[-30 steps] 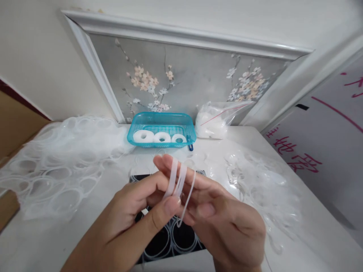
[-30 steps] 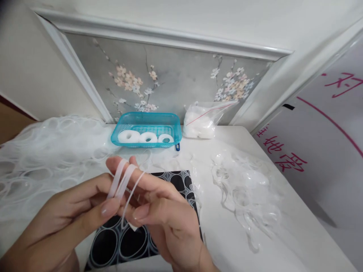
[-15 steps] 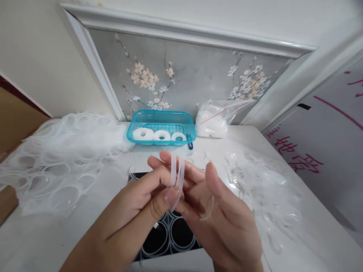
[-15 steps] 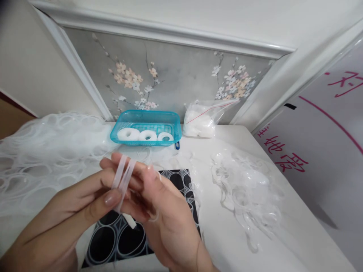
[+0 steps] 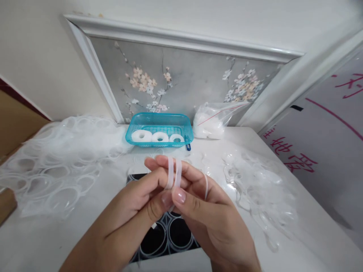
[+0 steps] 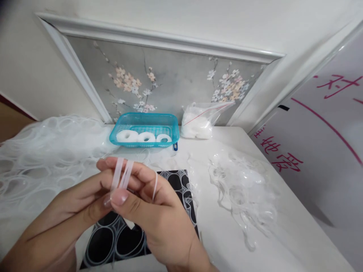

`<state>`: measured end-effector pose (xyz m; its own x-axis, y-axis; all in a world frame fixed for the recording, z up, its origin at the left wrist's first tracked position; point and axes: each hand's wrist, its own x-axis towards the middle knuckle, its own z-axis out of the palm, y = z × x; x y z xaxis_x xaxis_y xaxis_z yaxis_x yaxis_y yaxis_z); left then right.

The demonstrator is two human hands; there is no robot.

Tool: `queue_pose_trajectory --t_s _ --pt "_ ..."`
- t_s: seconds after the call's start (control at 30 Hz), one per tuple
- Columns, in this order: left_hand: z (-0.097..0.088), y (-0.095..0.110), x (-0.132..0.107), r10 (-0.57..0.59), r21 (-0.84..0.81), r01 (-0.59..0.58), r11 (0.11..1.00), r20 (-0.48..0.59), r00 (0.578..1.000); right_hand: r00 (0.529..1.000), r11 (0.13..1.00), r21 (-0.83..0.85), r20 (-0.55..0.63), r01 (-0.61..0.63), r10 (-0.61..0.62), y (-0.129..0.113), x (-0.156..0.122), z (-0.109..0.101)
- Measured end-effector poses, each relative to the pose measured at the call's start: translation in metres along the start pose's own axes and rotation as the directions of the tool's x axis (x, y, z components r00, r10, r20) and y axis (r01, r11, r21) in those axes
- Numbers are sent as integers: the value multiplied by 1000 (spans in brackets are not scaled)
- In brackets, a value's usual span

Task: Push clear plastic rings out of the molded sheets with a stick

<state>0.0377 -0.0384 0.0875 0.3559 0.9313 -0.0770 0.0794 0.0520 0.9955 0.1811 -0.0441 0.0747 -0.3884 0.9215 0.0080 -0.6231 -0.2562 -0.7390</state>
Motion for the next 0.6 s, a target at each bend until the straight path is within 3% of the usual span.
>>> queue_pose_trajectory --t_s 0.13,0.27,0.4,0.6 --pt "-5 -3 -4 -31 -14 33 999 126 992 999 1000 -4 28 16 -15 -1 -3 1" --pt "-8 -6 -8 -14 -42 19 999 108 994 999 999 -20 34 36 -36 -2 -7 2" --pt "-9 0 -8 -1 -38 7 999 170 985 1000 998 -65 18 25 -24 -4 -13 6" --pt "-2 10 -12 102 5 -104 995 163 981 981 994 -104 -182 44 -62 -9 -30 22"
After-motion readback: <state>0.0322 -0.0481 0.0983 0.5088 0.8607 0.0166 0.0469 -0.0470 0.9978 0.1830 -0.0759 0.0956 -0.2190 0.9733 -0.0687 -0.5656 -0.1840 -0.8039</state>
